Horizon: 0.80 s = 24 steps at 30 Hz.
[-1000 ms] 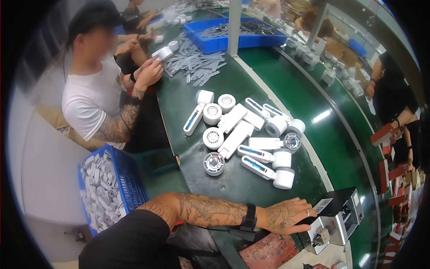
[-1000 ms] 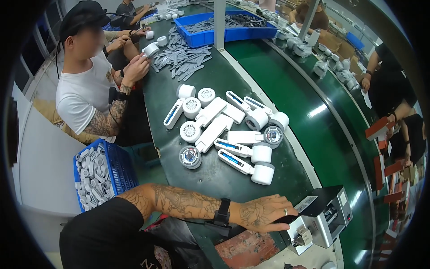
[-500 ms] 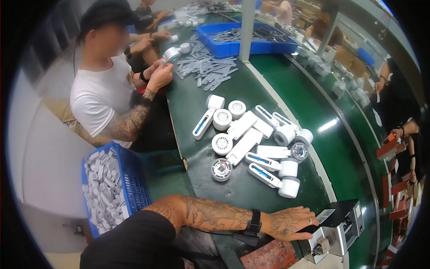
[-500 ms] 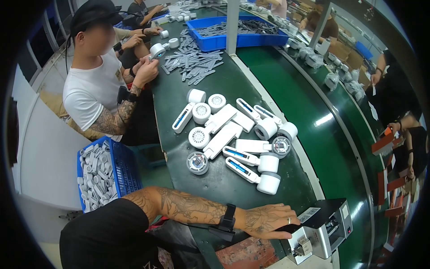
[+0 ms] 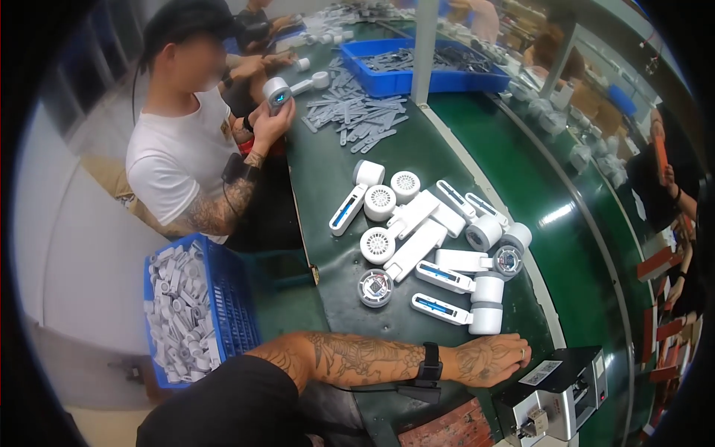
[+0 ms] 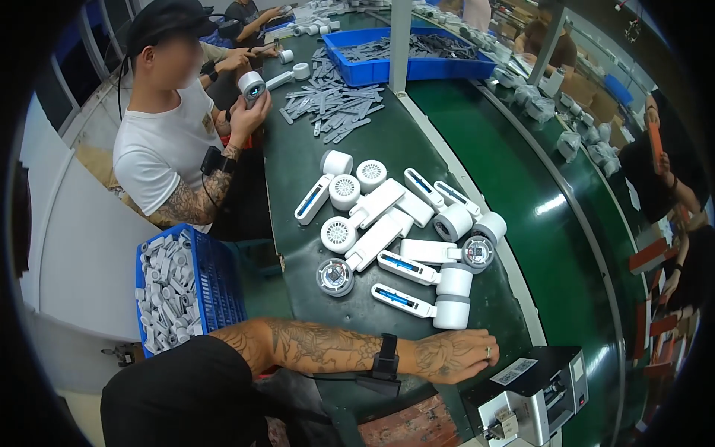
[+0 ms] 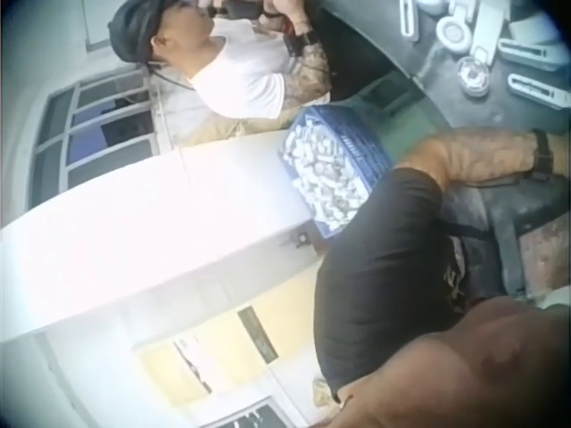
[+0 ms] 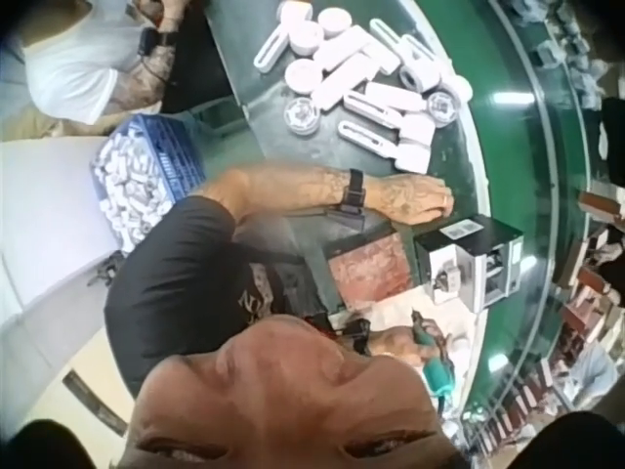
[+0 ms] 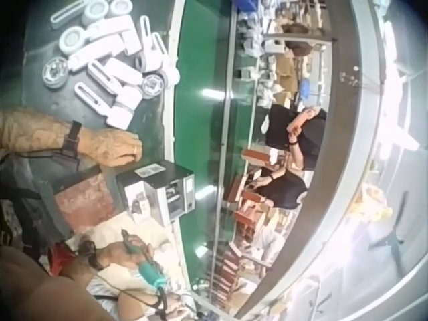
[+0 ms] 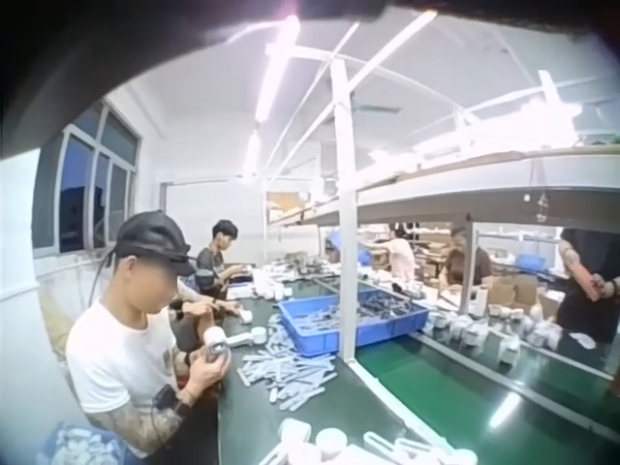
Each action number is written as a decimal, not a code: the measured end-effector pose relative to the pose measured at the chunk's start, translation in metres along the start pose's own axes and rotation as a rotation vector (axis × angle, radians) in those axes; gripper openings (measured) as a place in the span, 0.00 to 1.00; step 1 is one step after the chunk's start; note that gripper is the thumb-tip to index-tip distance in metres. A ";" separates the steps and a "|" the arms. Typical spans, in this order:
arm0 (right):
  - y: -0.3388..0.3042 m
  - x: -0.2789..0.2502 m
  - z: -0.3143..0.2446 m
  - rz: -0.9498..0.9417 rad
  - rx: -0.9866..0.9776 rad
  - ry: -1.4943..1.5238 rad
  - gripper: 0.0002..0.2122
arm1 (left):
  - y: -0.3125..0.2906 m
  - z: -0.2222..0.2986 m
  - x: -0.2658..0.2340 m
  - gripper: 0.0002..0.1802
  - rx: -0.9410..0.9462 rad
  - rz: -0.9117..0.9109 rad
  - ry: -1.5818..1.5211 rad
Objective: The person picks up a white fan component, places it into a machine, and uses a power screwdriver to fasten it before setting it aside and repeating the process.
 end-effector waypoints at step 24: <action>0.003 -0.003 -0.007 -0.078 0.039 0.070 0.25 | 0.001 -0.011 0.003 0.10 -0.051 -0.078 -0.048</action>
Point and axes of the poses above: each hand's wrist, its own y-axis towards the middle knuckle, its own x-axis out of the palm, z = x × y, the point moved 2 cm from there along y, towards the middle knuckle, and after that the axes turned 9 degrees about z, right-handed, at the moved point
